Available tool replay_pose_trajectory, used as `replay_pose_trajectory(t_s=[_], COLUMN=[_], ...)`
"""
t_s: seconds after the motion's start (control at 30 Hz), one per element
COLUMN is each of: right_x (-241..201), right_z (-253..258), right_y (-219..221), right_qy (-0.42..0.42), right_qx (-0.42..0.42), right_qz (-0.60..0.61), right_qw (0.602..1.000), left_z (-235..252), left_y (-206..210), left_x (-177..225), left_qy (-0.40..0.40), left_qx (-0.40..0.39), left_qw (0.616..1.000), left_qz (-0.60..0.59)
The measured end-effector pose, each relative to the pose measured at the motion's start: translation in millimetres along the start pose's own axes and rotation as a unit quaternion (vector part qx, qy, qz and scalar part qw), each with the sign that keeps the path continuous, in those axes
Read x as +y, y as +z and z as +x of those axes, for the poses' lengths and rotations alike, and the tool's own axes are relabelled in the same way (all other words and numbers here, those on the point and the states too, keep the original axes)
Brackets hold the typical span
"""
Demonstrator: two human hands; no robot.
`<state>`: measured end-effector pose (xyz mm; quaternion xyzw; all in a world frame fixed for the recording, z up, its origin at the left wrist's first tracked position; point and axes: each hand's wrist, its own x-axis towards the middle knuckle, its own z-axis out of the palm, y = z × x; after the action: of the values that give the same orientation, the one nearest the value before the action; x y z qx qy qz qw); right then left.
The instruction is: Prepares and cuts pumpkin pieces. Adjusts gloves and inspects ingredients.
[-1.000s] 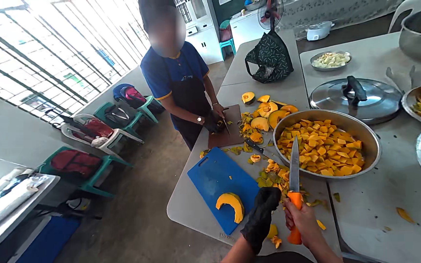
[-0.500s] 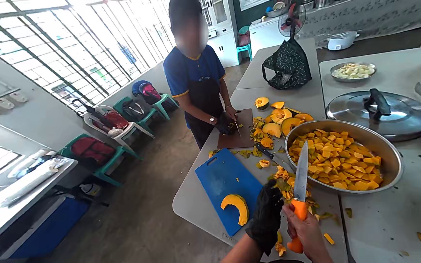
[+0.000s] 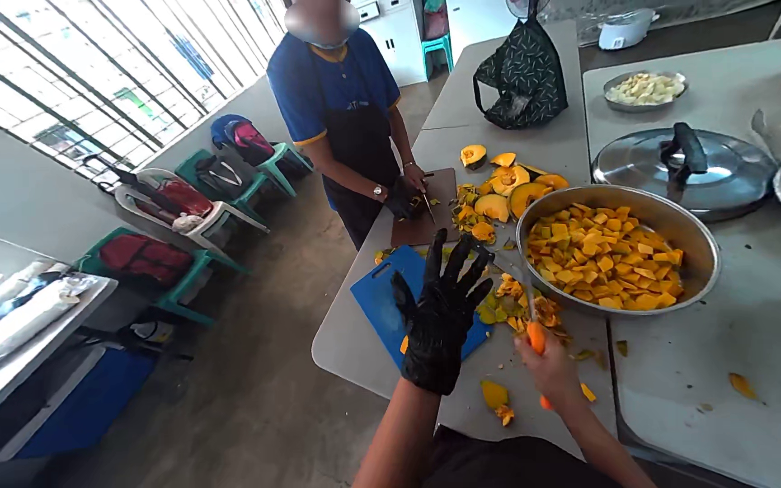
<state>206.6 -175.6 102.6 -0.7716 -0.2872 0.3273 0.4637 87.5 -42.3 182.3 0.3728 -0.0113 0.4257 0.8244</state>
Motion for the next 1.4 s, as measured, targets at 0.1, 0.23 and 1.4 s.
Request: replay_pose_trajectory(t_s=[0.1,0.23,1.4], right_x=[50,116,-112], right_z=[12,34,8], right_y=[21,47,-29], right_qy=[0.125,0.161,-0.297], right_qx=[-0.112,-0.167,-0.130], right_qz=[-0.174,-0.280,0.149], right_qw=[0.970,0.931,0.934], left_z=[-9,-18,-1], left_y=[-8,-20,19], left_x=[11,18,22], left_qy=[0.022,0.032,-0.049], left_qx=[0.023,0.074,0.016], left_qw=[0.999,0.997,0.940], left_qz=[-0.013,0.003,0.338])
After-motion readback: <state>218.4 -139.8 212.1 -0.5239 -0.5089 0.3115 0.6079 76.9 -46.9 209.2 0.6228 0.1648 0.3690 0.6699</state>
